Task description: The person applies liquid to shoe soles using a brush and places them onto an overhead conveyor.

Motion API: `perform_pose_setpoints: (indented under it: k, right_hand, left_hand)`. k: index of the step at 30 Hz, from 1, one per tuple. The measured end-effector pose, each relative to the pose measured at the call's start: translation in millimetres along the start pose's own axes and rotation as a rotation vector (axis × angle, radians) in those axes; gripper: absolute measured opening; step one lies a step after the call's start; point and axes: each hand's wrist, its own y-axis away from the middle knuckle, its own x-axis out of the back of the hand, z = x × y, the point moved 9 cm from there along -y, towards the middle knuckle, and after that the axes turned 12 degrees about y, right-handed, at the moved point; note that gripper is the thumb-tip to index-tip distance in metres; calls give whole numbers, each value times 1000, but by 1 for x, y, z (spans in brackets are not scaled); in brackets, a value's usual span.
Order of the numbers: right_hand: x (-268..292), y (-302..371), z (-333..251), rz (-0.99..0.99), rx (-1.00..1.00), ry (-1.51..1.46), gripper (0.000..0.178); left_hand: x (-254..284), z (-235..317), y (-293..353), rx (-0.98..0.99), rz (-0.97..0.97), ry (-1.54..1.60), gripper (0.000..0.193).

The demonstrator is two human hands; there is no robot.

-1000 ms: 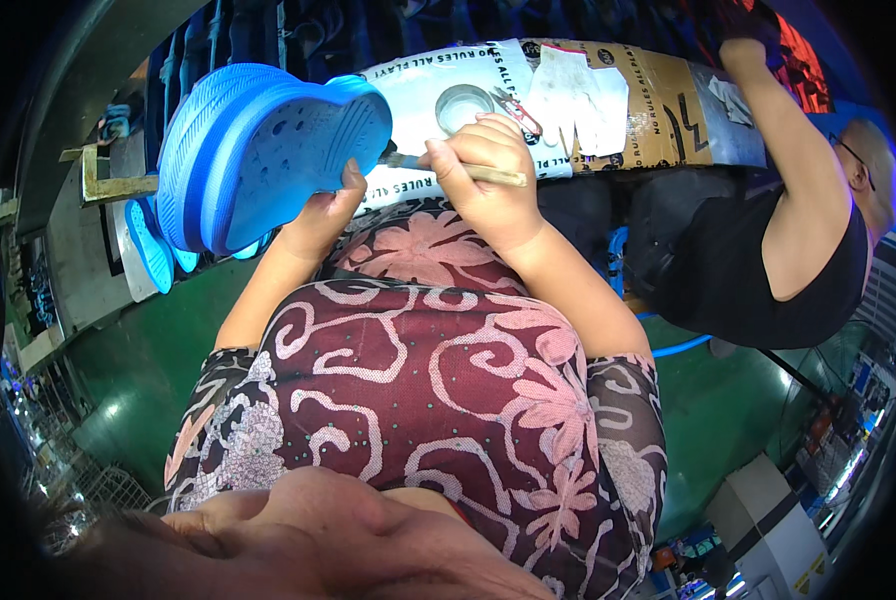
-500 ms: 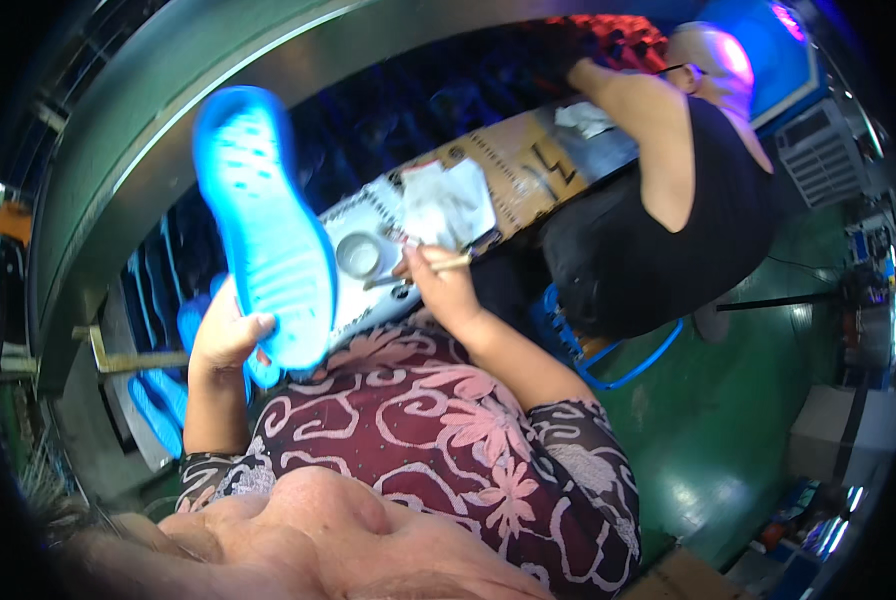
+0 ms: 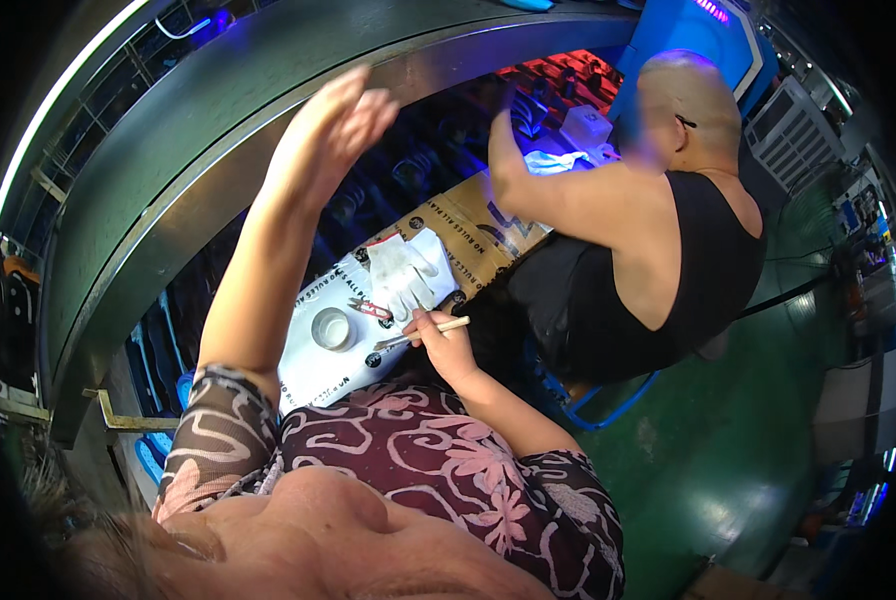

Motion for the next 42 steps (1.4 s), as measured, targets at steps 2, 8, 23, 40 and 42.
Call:
perform_pose_setpoints:
  k: [2, 8, 23, 40, 42]
  right_hand:
    - [-3, 0, 8, -46, -25, -79, 33]
    - [-23, 5, 17, -134, -36, -119, 33]
    - [-21, -24, 13, -133, 43, 122, 35]
    - [-113, -60, -10, -241, 580, 628, 18]
    - [-114, -58, -10, -222, 609, 648, 19]
  left_hand:
    - [37, 1, 57, 28, 12, -219, 37]
    - [204, 81, 285, -177, 571, -1321, 32]
    - [321, 96, 528, 441, 1258, -1788, 46]
    - [312, 66, 555, 79, 1278, -319, 35]
    - [312, 61, 554, 87, 1252, -209, 36]
